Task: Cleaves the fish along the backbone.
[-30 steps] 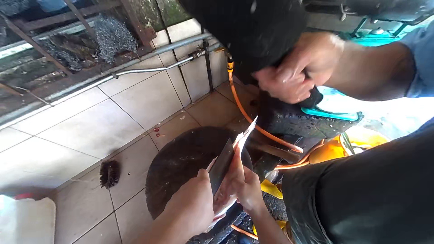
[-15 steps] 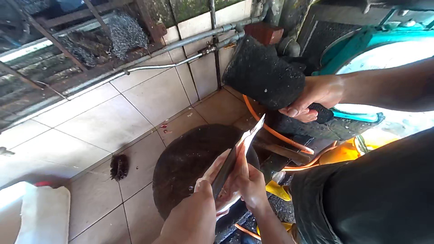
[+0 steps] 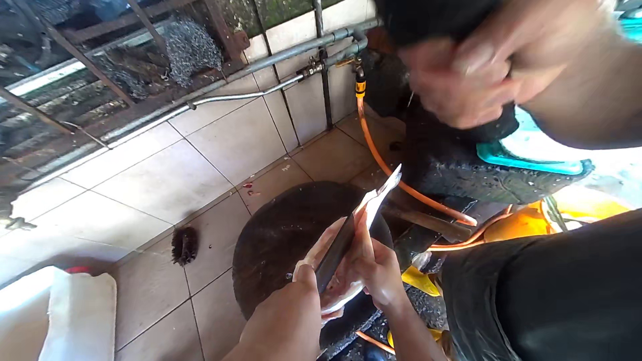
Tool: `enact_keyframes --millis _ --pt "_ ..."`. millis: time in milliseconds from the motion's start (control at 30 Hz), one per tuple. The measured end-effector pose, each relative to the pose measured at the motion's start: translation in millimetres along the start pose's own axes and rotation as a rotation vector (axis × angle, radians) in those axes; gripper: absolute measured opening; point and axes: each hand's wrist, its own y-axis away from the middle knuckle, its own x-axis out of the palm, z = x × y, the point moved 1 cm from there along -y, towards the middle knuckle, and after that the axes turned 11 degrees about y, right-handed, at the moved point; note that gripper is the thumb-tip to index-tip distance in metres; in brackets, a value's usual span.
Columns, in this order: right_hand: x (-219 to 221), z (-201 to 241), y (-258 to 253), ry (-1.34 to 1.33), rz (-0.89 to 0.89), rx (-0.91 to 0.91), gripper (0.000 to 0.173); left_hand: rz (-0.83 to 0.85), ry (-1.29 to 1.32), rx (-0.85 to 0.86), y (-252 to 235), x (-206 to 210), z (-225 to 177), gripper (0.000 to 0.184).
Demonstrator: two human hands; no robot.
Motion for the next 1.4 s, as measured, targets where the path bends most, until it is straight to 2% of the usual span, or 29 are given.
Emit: enact_keyframes --millis 33,67,100,133,200,300,400,533,633,700,1033,1167,1233,1300,1400 --pt "-2.8 24.7 7.5 0.059 0.027 0.17 0.02 -0.005 0.001 0.005 -3.3 1.1 3.3 0.074" --pt "-0.1 7.4 0.7 -0.004 -0.001 0.102 0.019 -0.011 0.002 0.013 -6.7 2.3 6.3 0.075" --pt "10.3 -38.2 -21.1 -0.176 -0.083 -0.096 0.016 -0.015 -0.004 0.019 -8.3 2.8 7.6 0.075" --pt "17.9 -73.1 -41.1 -0.306 -0.101 -0.191 0.015 -0.016 -0.016 0.021 -6.2 1.8 6.0 0.075" --pt "23.3 -99.4 -56.6 -0.398 -0.088 -0.22 0.012 -0.014 -0.025 0.021 1.4 -2.1 0.5 0.075" --pt "22.5 -102.1 -55.8 -0.423 -0.091 -0.187 0.01 -0.005 -0.027 0.037 9.3 -9.0 -4.3 0.073" --pt "23.4 -100.3 -55.5 -0.432 -0.09 -0.187 0.011 -0.072 -0.011 0.108 -29.6 10.1 23.2 0.075" --pt "23.2 -100.5 -55.0 -0.408 -0.106 -0.195 0.009 0.001 -0.029 0.04 11.0 -11.0 -2.9 0.073" --pt "23.2 -100.5 -55.9 -0.404 -0.106 -0.187 0.011 -0.087 -0.006 0.093 -38.7 16.9 27.0 0.078" --pt "22.6 -100.5 -55.4 -0.412 -0.097 -0.18 0.011 -0.092 -0.001 0.097 -48.2 22.5 32.2 0.078" --pt "21.6 -102.0 -56.0 -0.404 -0.069 -0.195 0.01 -0.11 0.01 0.095 -45.5 26.2 30.6 0.077" --pt "22.5 -101.4 -55.2 -0.411 -0.076 -0.193 0.012 -0.047 -0.038 0.077 8.5 -0.7 -1.1 0.073" --pt "22.9 -101.6 -55.2 -0.427 -0.076 -0.199 0.013 -0.134 -0.037 0.173 2.7 3.9 5.1 0.069" --pt "23.3 -102.5 -54.9 -0.427 -0.077 -0.214 0.013 -0.011 -0.026 0.056 9.6 -1.4 -2.8 0.073" --pt "25.2 -103.2 -56.6 -0.42 -0.082 -0.229 0.012 -0.051 0.027 0.055 -12.2 14.7 11.2 0.076"
